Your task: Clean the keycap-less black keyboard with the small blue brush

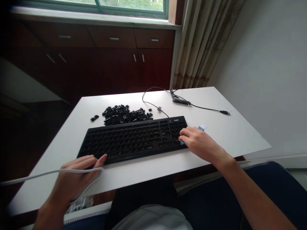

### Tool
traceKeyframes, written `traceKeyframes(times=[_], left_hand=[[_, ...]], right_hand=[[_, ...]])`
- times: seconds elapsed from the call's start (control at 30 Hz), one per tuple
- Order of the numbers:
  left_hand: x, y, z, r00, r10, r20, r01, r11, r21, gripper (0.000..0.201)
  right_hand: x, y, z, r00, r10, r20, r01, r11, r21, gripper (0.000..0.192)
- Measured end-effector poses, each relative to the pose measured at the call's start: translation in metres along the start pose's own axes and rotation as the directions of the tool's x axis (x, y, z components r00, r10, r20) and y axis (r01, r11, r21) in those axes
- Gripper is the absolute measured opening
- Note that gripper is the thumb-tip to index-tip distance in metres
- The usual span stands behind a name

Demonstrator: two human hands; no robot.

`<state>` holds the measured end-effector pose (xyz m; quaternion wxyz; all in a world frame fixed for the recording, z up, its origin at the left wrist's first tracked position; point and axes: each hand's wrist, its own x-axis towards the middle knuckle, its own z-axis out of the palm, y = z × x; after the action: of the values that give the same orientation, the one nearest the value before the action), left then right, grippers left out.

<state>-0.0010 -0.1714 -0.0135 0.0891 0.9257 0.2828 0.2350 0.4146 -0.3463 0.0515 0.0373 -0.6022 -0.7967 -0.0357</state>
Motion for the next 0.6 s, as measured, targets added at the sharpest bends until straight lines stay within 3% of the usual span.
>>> traceKeyframes(times=[0.6], left_hand=[[0.0007,0.0019,-0.0017,1.0,0.02,0.008,-0.02,1.0,-0.003,0.036]], right_hand=[[0.0013,0.0052,0.0025,0.999,-0.021,-0.036,0.022,0.999,0.025,0.024]])
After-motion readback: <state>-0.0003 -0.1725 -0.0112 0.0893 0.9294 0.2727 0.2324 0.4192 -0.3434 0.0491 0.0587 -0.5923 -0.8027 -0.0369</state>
